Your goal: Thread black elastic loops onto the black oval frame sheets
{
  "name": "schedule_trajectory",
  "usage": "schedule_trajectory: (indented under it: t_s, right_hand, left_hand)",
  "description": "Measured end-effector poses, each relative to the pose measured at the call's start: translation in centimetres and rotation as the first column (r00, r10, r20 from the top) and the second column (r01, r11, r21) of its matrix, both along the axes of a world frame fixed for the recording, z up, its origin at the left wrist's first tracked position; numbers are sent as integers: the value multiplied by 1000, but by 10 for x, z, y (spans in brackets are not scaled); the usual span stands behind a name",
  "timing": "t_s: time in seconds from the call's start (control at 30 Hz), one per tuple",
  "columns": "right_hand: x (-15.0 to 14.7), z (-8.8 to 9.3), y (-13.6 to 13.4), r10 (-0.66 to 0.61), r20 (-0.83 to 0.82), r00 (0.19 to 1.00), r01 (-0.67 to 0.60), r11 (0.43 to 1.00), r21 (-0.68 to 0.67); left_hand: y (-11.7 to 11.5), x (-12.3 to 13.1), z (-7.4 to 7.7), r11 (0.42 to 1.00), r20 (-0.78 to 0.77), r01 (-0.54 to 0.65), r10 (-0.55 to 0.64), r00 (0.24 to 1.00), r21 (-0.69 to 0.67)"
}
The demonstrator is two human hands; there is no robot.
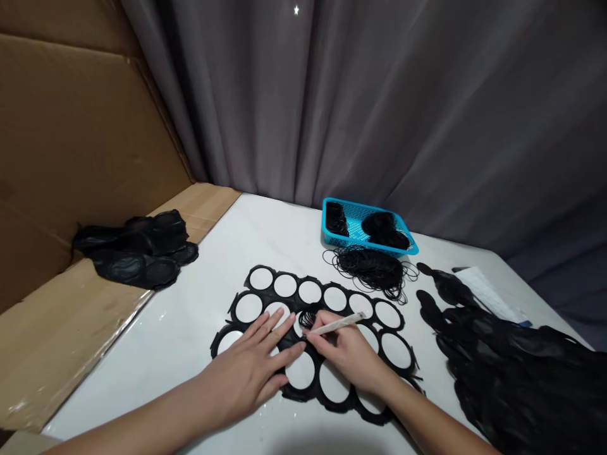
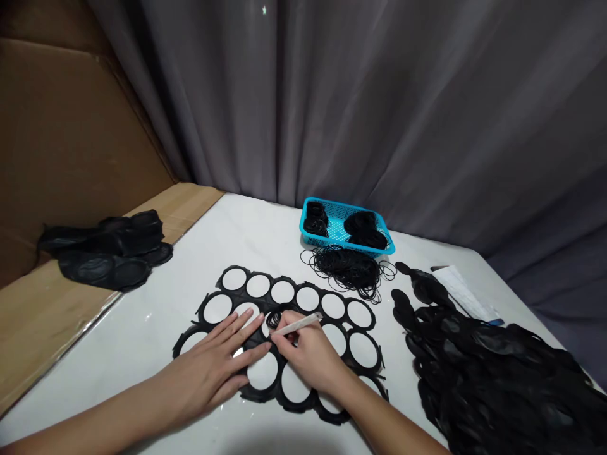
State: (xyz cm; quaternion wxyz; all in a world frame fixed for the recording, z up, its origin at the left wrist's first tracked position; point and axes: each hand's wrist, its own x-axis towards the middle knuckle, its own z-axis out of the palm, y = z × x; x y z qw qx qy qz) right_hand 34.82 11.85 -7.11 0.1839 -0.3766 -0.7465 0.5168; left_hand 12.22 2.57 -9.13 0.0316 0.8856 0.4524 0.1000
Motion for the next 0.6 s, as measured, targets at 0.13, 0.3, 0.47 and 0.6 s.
schedule_trajectory:
  t_s: [0.13,0.3,0.47,0.6]
  right_hand:
    - [-1,1,-1,14,18,1000,-15,998,62]
    - [-1,1,-6,28,30,999,-33,982,183]
    - [1,-1,-10,35,62,997,-52,948,312]
    - [-3,-8,-22,78,150,986,-144,855,499]
  left_hand:
    - [0,0,2,1000,-17,1,-1,1000,-8]
    - [1,0,1,1000,8,-3,3,1000,-4]
    - [0,0,-1,1000,37,-2,2,999,-5]
    - [-1,-1,-4,1000,85,-5,4,996,8]
